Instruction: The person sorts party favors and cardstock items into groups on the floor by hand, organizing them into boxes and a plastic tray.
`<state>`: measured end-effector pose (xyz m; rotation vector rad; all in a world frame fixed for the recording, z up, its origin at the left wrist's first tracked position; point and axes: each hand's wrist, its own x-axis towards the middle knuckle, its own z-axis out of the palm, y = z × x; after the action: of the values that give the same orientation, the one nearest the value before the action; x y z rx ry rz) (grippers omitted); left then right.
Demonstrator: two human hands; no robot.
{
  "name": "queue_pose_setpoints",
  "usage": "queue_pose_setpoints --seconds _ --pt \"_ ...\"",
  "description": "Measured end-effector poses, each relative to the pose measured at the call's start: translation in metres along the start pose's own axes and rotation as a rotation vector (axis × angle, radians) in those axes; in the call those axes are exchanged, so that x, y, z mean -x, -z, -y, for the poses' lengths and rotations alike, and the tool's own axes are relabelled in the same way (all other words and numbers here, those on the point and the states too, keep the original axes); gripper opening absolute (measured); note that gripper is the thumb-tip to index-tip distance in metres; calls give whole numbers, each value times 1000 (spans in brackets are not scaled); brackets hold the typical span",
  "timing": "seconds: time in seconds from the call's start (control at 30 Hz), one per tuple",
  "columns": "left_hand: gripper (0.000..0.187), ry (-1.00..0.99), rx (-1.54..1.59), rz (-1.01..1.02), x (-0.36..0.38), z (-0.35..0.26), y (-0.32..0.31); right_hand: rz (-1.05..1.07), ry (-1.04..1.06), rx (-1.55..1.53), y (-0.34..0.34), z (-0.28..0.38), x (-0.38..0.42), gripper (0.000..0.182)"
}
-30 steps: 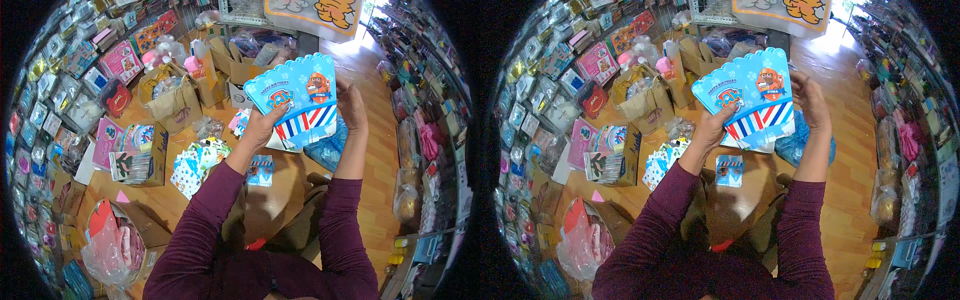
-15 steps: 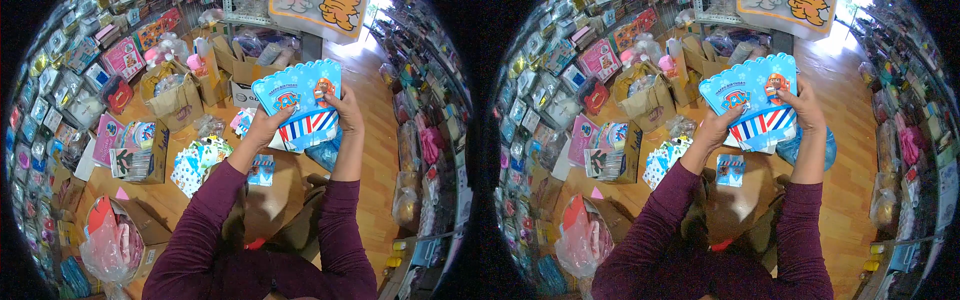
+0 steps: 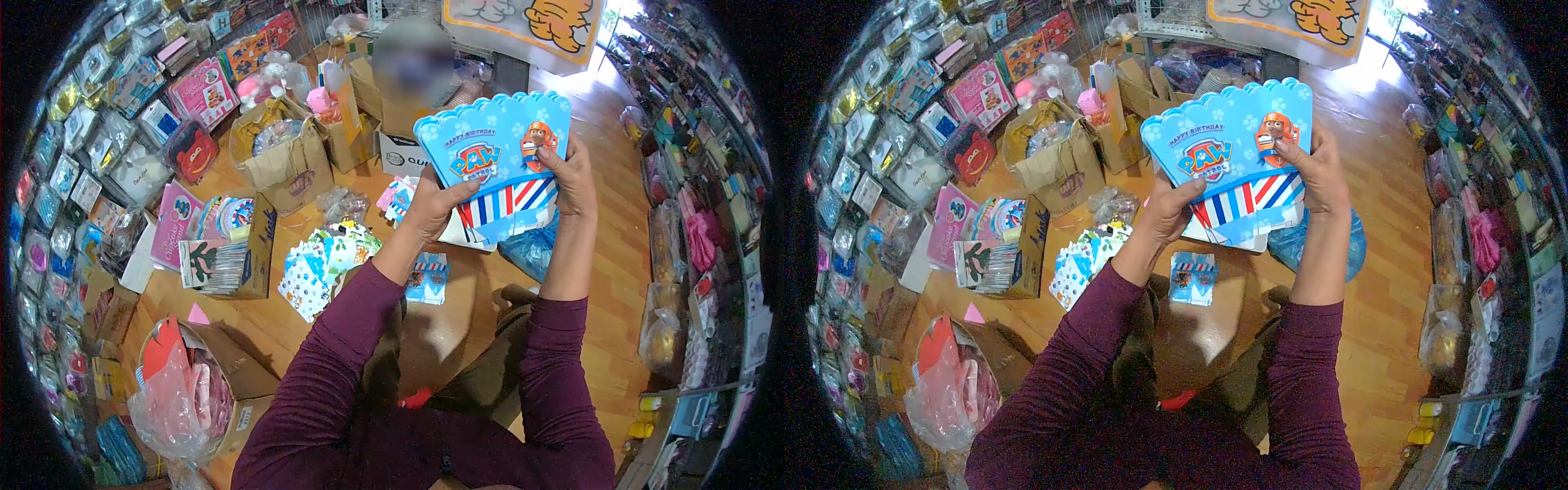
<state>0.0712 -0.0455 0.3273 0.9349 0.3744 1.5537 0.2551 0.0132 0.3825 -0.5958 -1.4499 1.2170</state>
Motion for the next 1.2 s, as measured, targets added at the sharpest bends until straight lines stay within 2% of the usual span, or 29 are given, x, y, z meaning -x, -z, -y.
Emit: queue_pose_setpoints --seconds 0.23,0.3,0.37,0.4,0.5,0.6,0.73,0.83,1.03,1.2 --pt "66 13 -27 69 -1 11 2 -54 28 -87 -1 6 0 46" --pt "63 45 -15 71 0 14 -1 -57 28 -90 -2 4 -1 46" --pt "56 121 -11 -49 0 12 -5 -55 54 -61 -5 1 -4 44" --pt "48 56 62 -53 1 12 -10 -57 57 -77 -5 -2 -5 44" --pt "44 64 82 -81 -3 19 -8 -59 33 -49 -5 -2 -5 42" --pt "42 160 157 -135 -5 21 -2 -71 48 -30 -9 -5 -7 40" --pt "41 183 199 -171 -7 23 3 -50 41 -17 -15 -5 -8 36" --pt "39 178 255 -145 -6 23 4 -33 7 10 -18 -5 -8 42" --pt "35 114 395 -121 -6 21 1 -88 11 -24 -17 -8 -7 40" --pt "33 138 257 -183 -6 27 0 -70 7 34 -19 -8 -7 37"
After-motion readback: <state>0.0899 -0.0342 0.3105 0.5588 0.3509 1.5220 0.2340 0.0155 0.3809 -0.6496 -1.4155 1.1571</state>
